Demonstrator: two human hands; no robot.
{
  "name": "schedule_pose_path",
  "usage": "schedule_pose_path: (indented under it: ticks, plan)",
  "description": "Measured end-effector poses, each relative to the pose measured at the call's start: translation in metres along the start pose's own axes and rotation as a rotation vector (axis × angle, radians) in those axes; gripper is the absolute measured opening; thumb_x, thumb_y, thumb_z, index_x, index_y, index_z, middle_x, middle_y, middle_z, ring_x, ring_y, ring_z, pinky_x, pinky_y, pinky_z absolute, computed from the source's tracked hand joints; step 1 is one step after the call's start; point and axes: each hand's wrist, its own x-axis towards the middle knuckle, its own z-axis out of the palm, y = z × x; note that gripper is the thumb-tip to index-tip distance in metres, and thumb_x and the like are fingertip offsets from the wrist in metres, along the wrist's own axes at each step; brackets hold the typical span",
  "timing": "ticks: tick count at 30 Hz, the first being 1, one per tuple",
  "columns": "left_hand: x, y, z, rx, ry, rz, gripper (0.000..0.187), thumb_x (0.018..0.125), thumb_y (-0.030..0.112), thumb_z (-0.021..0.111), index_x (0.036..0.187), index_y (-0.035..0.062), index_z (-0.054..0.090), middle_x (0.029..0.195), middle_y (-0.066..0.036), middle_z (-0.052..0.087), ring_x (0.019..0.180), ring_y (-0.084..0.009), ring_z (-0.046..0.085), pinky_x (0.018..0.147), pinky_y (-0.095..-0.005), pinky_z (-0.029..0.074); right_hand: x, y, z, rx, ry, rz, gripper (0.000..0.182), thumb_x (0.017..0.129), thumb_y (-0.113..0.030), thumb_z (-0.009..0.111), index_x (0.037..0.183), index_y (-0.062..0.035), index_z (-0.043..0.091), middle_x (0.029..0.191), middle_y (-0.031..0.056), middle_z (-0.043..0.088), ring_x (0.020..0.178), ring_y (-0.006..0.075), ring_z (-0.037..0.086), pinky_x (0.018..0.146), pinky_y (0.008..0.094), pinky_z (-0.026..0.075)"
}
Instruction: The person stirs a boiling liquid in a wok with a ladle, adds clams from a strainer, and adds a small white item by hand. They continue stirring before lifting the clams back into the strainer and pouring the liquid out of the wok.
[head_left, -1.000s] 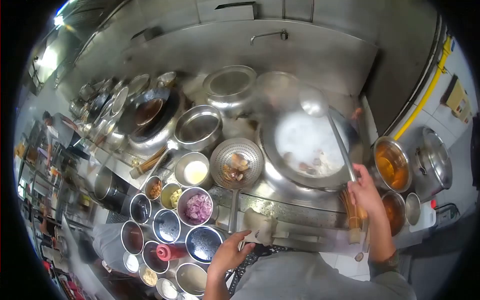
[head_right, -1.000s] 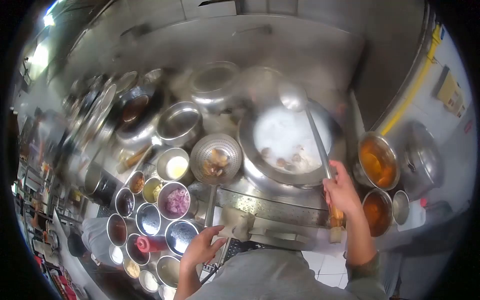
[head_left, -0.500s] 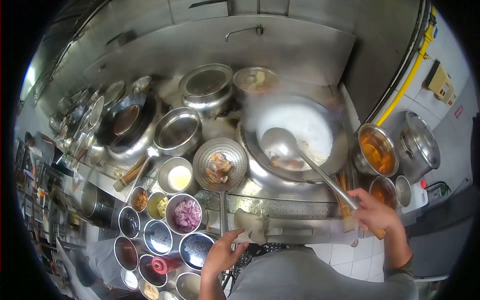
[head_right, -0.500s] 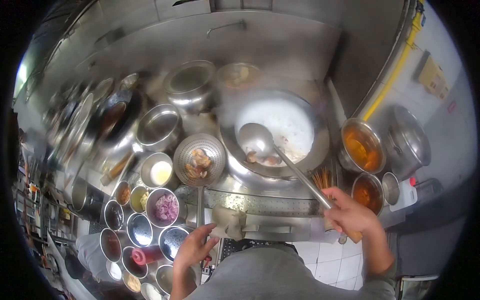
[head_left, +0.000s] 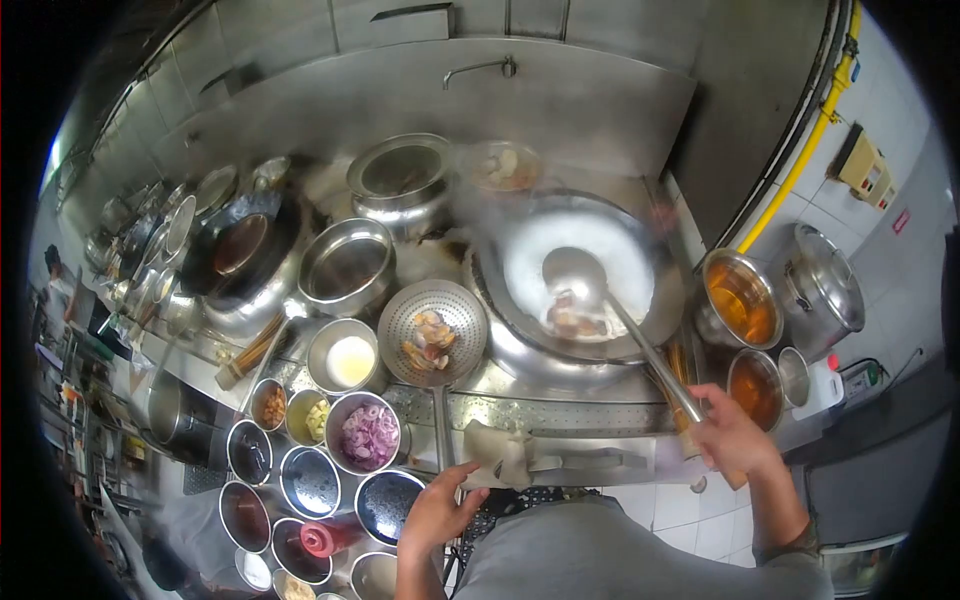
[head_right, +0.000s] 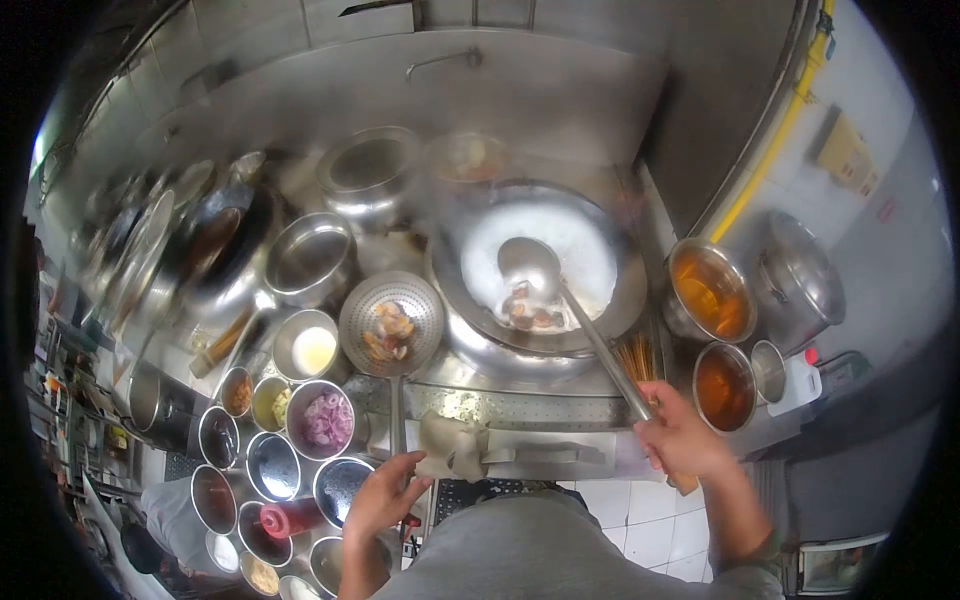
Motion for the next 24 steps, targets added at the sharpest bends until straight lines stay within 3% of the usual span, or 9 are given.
schedule_pose_path:
  ticks: [2,5,8,12,15,18,21,24]
  plan:
    - [-0.004,0.004,-0.004,-0.011,-0.003,-0.03,0.05,0.093,0.032,0.072,0.132,0.0031,0.062,0.126,-0.024,0.065,0.115,-0.0394,0.064,0.098,-0.0427,0.051,0.002,0.011,0.011,-0.195,0.087,-0.095,0.056,0.093,-0.004,0.057,0.145,-0.0079,0.036,0.073,0.0035,0.054,0.053,0.0122,0.054,0.049,0.0313,0.045]
    - [-0.007,0.003,-0.004,-0.029,-0.011,-0.052,0.05,0.093,0.032,0.072,0.131,0.003,0.062,0.125,-0.025,0.065,0.115,-0.0395,0.064,0.098,-0.0428,0.05,0.001,0.009,0.014,-0.214,0.124,-0.114,0.056,0.094,-0.006,0.057,0.146,-0.0068,0.036,0.074,0.004,0.056,0.055,0.0126,0.056,0.051,0.0318,0.047]
    - [-0.005,-0.003,-0.003,-0.043,-0.033,-0.027,0.051,0.092,0.033,0.072,0.132,0.0029,0.062,0.126,-0.025,0.065,0.115,-0.0393,0.064,0.098,-0.0428,0.051,-0.002,0.005,0.004,-0.012,-0.018,-0.088,0.058,0.094,-0.007,0.058,0.147,-0.0059,0.035,0.075,0.0033,0.057,0.057,0.0129,0.058,0.053,0.031,0.047]
    - [-0.002,-0.006,-0.002,-0.035,-0.051,0.022,0.051,0.093,0.033,0.072,0.133,0.0029,0.061,0.126,-0.025,0.065,0.116,-0.0394,0.064,0.098,-0.0428,0.051,0.004,-0.006,0.016,-0.262,-0.046,-0.059,0.058,0.095,-0.01,0.057,0.148,-0.0053,0.034,0.075,0.002,0.056,0.056,0.0125,0.056,0.056,0.0298,0.046]
    - [-0.002,-0.003,-0.006,-0.039,-0.04,0.027,0.051,0.092,0.032,0.072,0.133,0.0029,0.061,0.125,-0.025,0.066,0.115,-0.0395,0.064,0.098,-0.0428,0.051,0.006,-0.007,0.013,-0.098,-0.101,-0.015,0.06,0.093,-0.008,0.058,0.148,-0.0058,0.034,0.077,0.0038,0.056,0.054,0.0133,0.054,0.051,0.0302,0.044]
    - [-0.006,-0.01,-0.004,-0.037,-0.031,0.035,0.051,0.092,0.032,0.072,0.133,0.003,0.061,0.125,-0.025,0.066,0.115,-0.0393,0.065,0.098,-0.0428,0.051,0.003,-0.006,0.006,0.336,-0.167,0.045,0.061,0.092,-0.006,0.058,0.148,-0.0063,0.034,0.079,0.0057,0.056,0.052,0.0144,0.052,0.044,0.03,0.041]
    - [-0.009,-0.018,-0.004,-0.04,-0.022,0.043,0.05,0.092,0.032,0.072,0.132,0.003,0.062,0.125,-0.025,0.066,0.115,-0.0391,0.065,0.098,-0.0427,0.051,-0.001,-0.004,0.015,0.651,-0.184,0.044,0.046,0.09,-0.005,0.059,0.134,-0.0059,0.047,0.078,0.0073,0.056,0.046,0.0123,0.047,0.037,0.0266,0.034]
    - [-0.012,-0.014,-0.004,-0.033,-0.02,0.016,0.051,0.092,0.032,0.072,0.133,0.0035,0.062,0.124,-0.024,0.066,0.113,-0.0373,0.066,0.096,-0.0419,0.052,-0.003,-0.005,0.023,0.791,-0.261,0.031,0.047,0.092,-0.004,0.056,0.138,-0.0051,0.045,0.078,0.0077,0.055,0.045,0.0118,0.046,0.036,0.0267,0.033]
